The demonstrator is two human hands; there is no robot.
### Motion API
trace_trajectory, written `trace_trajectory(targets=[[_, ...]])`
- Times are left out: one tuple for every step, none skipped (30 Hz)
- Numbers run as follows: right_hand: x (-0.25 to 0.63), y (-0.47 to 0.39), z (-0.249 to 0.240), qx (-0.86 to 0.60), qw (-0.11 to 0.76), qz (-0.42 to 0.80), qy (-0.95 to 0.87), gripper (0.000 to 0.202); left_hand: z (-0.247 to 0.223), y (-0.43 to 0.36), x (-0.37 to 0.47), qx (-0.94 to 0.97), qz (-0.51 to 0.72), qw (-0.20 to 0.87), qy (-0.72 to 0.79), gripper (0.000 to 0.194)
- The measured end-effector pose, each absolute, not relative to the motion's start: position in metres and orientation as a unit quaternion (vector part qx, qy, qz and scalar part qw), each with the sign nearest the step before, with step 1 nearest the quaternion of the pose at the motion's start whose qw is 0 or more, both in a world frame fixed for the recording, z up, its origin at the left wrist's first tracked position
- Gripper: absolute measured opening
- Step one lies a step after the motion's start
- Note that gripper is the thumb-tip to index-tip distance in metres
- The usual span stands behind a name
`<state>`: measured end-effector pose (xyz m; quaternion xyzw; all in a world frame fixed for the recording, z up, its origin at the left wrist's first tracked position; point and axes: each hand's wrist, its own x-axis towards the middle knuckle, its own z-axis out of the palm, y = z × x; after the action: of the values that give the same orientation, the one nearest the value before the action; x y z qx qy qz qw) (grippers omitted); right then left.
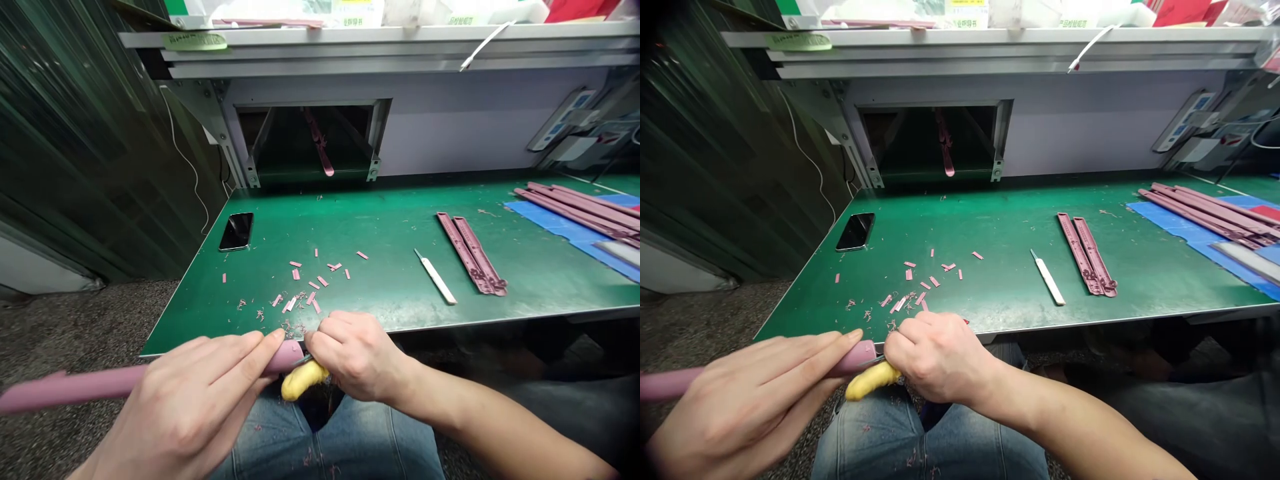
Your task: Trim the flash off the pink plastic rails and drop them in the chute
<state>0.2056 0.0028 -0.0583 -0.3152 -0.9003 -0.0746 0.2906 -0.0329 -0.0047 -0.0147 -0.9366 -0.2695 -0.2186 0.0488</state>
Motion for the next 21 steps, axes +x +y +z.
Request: trace_trajectory(targets=[[0.206,0.002,-0.059,-0.321,0.294,-0.070,-0.898,0.036,-0.017,-0.008,-0.031,-0.932,-0.223,0.039,-0.284,0.050],[0.206,0.002,-0.059,-0.328,0.296,-0.066,-0.895,0.035,-0.019,-0.011,-0.029,-0.927,-0.227,0.028,-0.296,0.049],[0.206,0.002,-0.060,-0.334,0.299,-0.063,-0.892,0.035,-0.021,-0.014,-0.028,-0.922,-0.234,0.020,-0.308,0.048],[0.206,0.002,-0.061,-0.341,0.301,-0.059,-0.889,0.035,-0.022,-0.016,-0.026,-0.916,-0.243,0.014,-0.319,0.047],[0.206,0.002,-0.062,-0.348,0.304,-0.056,-0.885,0.034,-0.024,-0.018,-0.024,-0.911,-0.250,0.011,-0.329,0.048],[0.205,0.002,-0.064,-0.357,0.309,-0.054,-0.880,0.033,-0.025,-0.020,-0.023,-0.906,-0.254,0.008,-0.337,0.048],[0.205,0.003,-0.065,-0.365,0.314,-0.053,-0.875,0.032,-0.027,-0.021,-0.022,-0.903,-0.253,0.006,-0.347,0.049],[0.204,0.003,-0.066,-0.373,0.318,-0.053,-0.870,0.031,-0.028,-0.021,-0.021,-0.902,-0.250,0.003,-0.353,0.049],[0.204,0.004,-0.067,-0.378,0.320,-0.053,-0.867,0.030,-0.029,-0.022,-0.021,-0.901,-0.247,0.001,-0.358,0.049],[0.204,0.004,-0.068,-0.382,0.321,-0.054,-0.865,0.029,-0.030,-0.022,-0.020,-0.900,-0.244,-0.002,-0.362,0.049],[0.203,0.005,-0.069,-0.383,0.320,-0.054,-0.865,0.028,-0.030,-0.022,-0.020,-0.899,-0.242,-0.004,-0.365,0.048],[0.203,0.005,-0.069,-0.382,0.317,-0.053,-0.867,0.027,-0.031,-0.022,-0.020,-0.898,-0.243,-0.004,-0.367,0.048],[0.203,0.005,-0.069,-0.380,0.314,-0.051,-0.869,0.027,-0.031,-0.023,-0.019,-0.898,-0.244,-0.002,-0.365,0.047],[0.203,0.005,-0.068,-0.377,0.313,-0.049,-0.870,0.027,-0.030,-0.023,-0.019,-0.898,-0.245,0.001,-0.365,0.046],[0.203,0.004,-0.068,-0.375,0.314,-0.047,-0.871,0.028,-0.030,-0.023,-0.018,-0.897,-0.247,0.002,-0.366,0.046],[0.203,0.004,-0.068,-0.374,0.317,-0.046,-0.871,0.029,-0.030,-0.023,-0.017,-0.896,-0.249,0.000,-0.368,0.046],[0.202,0.003,-0.068,-0.373,0.320,-0.046,-0.870,0.030,-0.029,-0.024,-0.016,-0.892,-0.254,-0.004,-0.375,0.045],[0.202,0.002,-0.068,-0.371,0.326,-0.048,-0.868,0.031,-0.029,-0.025,-0.015,-0.886,-0.259,-0.012,-0.385,0.045],[0.201,0.002,-0.069,-0.369,0.332,-0.052,-0.867,0.032,-0.030,-0.025,-0.014,-0.878,-0.267,-0.020,-0.395,0.045],[0.200,0.001,-0.069,-0.367,0.337,-0.056,-0.865,0.033,-0.031,-0.026,-0.013,-0.871,-0.276,-0.030,-0.406,0.045],[0.199,0.001,-0.070,-0.366,0.341,-0.060,-0.864,0.034,-0.032,-0.027,-0.013,-0.863,-0.283,-0.040,-0.416,0.045]])
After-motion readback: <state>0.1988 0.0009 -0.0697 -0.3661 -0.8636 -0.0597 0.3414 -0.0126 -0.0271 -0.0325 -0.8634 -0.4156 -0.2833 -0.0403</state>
